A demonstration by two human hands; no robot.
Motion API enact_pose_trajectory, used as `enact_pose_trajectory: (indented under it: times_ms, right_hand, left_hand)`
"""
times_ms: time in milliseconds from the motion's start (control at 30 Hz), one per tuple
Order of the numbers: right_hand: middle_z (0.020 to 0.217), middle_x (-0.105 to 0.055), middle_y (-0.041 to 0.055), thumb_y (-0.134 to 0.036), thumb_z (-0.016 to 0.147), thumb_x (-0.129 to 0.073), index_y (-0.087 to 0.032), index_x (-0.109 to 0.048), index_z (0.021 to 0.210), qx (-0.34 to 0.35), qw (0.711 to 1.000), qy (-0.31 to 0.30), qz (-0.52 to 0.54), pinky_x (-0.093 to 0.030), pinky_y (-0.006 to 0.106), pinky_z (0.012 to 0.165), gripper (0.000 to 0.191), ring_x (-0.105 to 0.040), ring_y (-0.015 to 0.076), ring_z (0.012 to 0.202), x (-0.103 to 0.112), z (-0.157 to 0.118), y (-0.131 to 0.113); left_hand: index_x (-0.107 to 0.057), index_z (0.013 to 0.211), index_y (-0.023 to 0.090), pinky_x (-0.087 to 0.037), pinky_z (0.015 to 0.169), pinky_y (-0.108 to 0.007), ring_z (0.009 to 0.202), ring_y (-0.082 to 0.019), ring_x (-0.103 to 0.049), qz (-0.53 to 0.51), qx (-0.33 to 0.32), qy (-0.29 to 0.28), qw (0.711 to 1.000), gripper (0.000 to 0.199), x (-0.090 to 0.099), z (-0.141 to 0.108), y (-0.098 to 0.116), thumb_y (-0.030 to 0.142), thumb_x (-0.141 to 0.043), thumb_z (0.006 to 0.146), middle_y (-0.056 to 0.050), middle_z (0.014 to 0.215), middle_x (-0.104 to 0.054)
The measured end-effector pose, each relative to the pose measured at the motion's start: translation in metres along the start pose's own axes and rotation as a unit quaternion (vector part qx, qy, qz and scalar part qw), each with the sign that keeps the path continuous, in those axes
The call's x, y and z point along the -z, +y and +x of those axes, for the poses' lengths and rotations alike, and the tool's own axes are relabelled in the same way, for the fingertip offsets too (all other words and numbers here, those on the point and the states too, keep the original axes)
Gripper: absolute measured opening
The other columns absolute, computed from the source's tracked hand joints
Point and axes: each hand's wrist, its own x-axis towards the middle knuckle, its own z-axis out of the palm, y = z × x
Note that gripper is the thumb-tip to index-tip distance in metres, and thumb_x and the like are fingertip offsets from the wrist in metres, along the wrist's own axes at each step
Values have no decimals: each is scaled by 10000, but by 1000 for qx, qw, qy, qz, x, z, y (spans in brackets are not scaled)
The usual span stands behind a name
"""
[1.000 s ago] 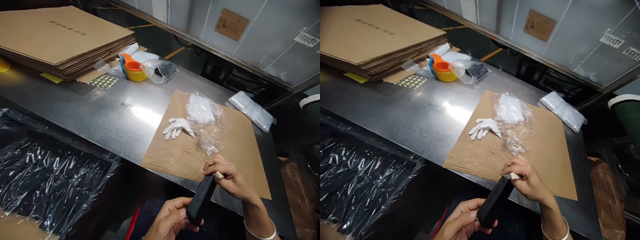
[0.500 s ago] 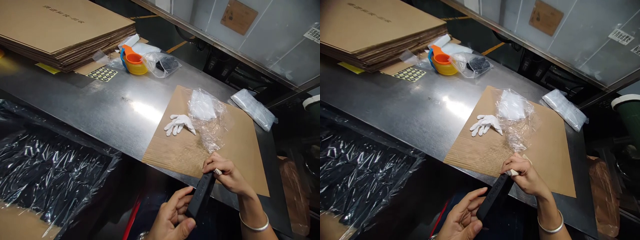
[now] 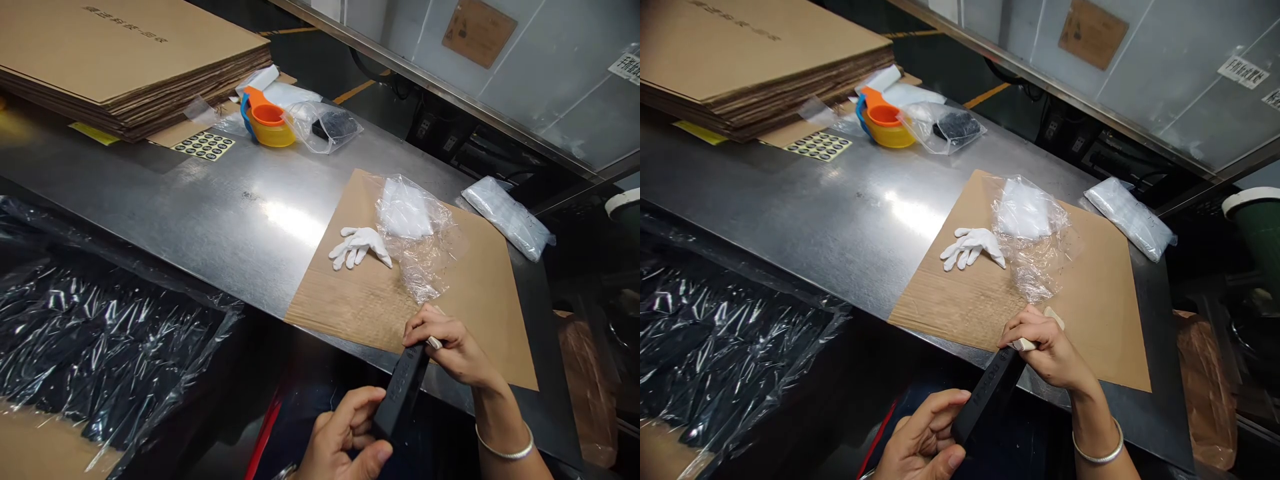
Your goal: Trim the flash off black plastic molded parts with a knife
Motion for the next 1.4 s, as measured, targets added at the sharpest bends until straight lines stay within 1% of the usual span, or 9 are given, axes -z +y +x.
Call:
enact_pose_trajectory:
  times_ms: [267,400,533,700,833,1000,1167,1300,1400]
  right_hand:
    - [808,-624,41,-395,927,-443,-246,-691,915,-4,1000,6,3,-371,347,749,289,-519,165,772,-1,-2,0]
    - [816,-629,41,-394,927,-444,-245,-692,908,-5,1000,7,0,-380,340,745,289,-523,165,779,-1,-2,0]
    - [814,-632,44,-397,928,-439,-242,-692,908,-8,1000,5,-4,-387,338,741,297,-528,166,779,0,-2,0]
    - [810,-630,49,-415,926,-438,-236,-695,908,-9,1000,9,-1,-392,343,734,314,-528,167,777,-1,-3,0]
    - [816,-628,49,-415,923,-443,-241,-695,917,-11,1000,11,4,-400,337,723,307,-529,167,780,0,-3,1]
    - [828,-631,41,-412,927,-435,-262,-691,930,-10,1000,11,2,-401,333,729,297,-531,165,786,0,-3,2]
    - [810,-634,51,-417,925,-435,-239,-695,912,-7,1000,13,-6,-406,336,720,315,-534,170,774,0,-2,1]
    - [808,-633,50,-434,923,-436,-235,-696,908,-5,1000,13,-3,-403,339,724,328,-534,168,774,0,-1,1]
    - [801,-633,49,-435,921,-439,-229,-695,899,-7,1000,12,-2,-400,340,726,330,-535,167,773,0,-2,1]
  left_hand:
    - [-509,987,227,-300,487,-191,499,-53,-353,-7,4,12,1000,232,-3,0,2,357,-603,819,27,656,-546]
    - [-482,1003,245,-355,544,-216,552,-76,-436,-42,22,30,998,291,-6,-1,2,412,-609,802,-9,769,-610]
    - [-499,1136,223,-334,503,-221,515,-82,-420,15,19,30,999,398,-6,-1,4,392,-619,797,-21,735,-618]
    - [-473,908,230,-296,497,-218,510,-71,-375,-11,-3,37,999,204,-4,-1,0,359,-601,815,17,678,-564]
    - [-387,789,224,-305,516,-209,537,-64,-364,-35,-14,33,999,246,-5,-1,-2,354,-593,823,14,723,-567]
    - [-464,987,253,-358,517,-177,527,-57,-445,-21,-26,30,999,199,-6,-1,-1,326,-580,842,7,743,-615]
    - [-416,1289,287,-421,497,-176,558,-92,-541,81,-83,1,993,443,2,1,-8,285,-537,863,-52,878,-673]
    - [-418,1284,245,-331,382,-162,424,-61,-425,129,-119,-44,983,445,10,4,-15,239,-529,852,-37,785,-657]
    - [-475,1164,205,-315,393,-173,413,-62,-382,110,-85,-15,990,346,7,2,-12,297,-552,839,9,630,-580]
